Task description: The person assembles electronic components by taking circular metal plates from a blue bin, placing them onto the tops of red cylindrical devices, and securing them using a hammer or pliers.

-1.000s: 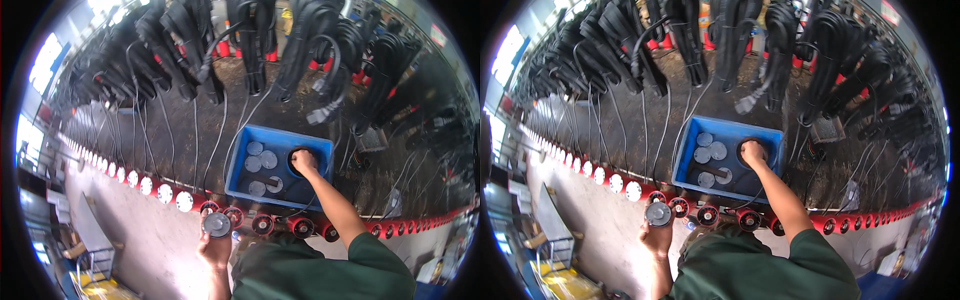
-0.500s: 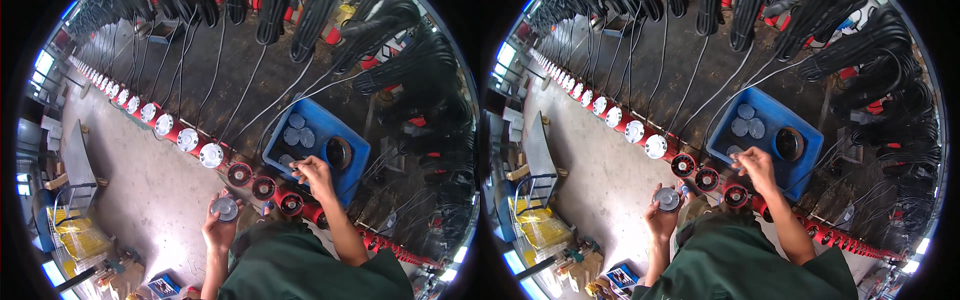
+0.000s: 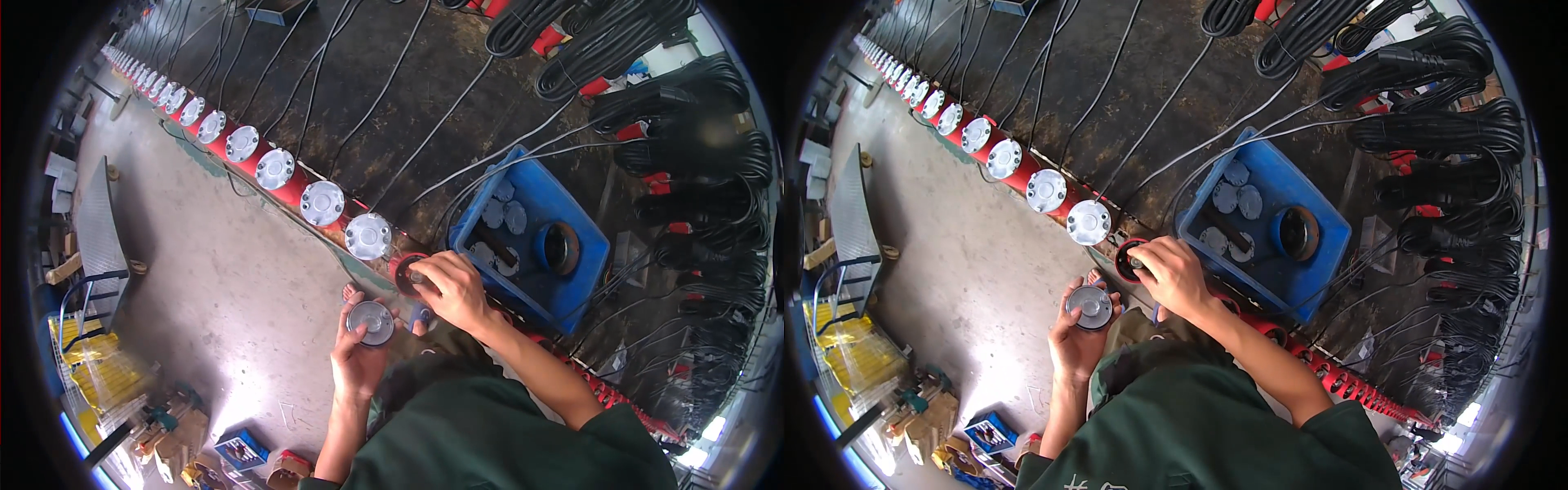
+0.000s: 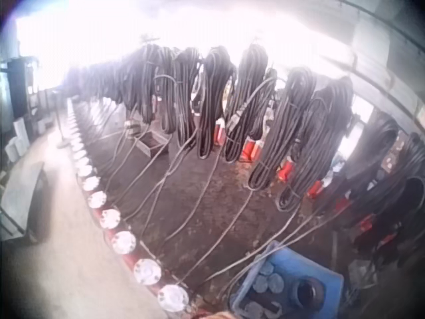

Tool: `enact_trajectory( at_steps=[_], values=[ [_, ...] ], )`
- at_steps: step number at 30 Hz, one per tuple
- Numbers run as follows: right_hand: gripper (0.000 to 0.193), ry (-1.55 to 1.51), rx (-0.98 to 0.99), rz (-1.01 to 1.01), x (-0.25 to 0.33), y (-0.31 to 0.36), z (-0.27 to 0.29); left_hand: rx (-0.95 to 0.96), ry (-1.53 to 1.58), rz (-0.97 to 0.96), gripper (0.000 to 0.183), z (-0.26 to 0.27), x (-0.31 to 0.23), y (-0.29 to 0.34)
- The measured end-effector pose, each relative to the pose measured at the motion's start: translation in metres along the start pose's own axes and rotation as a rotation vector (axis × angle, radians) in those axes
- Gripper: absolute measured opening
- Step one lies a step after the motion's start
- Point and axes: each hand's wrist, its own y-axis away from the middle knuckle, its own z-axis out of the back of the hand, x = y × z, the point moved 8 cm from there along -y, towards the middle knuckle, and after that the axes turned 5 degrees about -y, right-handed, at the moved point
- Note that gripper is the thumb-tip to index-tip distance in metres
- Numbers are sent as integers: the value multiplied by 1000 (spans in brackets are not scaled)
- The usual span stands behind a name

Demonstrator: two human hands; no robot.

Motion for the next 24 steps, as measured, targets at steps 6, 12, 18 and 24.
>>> enact_trajectory(
  at_steps=[6, 12, 18, 24],
  values=[
    [44, -33, 10, -33, -4, 2, -6, 1, 3, 1, 63, -5, -8, -1],
    [42, -68, 6, -26, -6, 3, -5, 8, 5, 11, 60, -9, -5, 2],
    [42, -60, 32, -7, -9, 3, -7, 19, 0, 23, 58, -11, 1, 5],
    [43, -53, 55, -4, -5, 3, -4, 27, -13, 34, 56, -17, 3, 7]
  ],
)
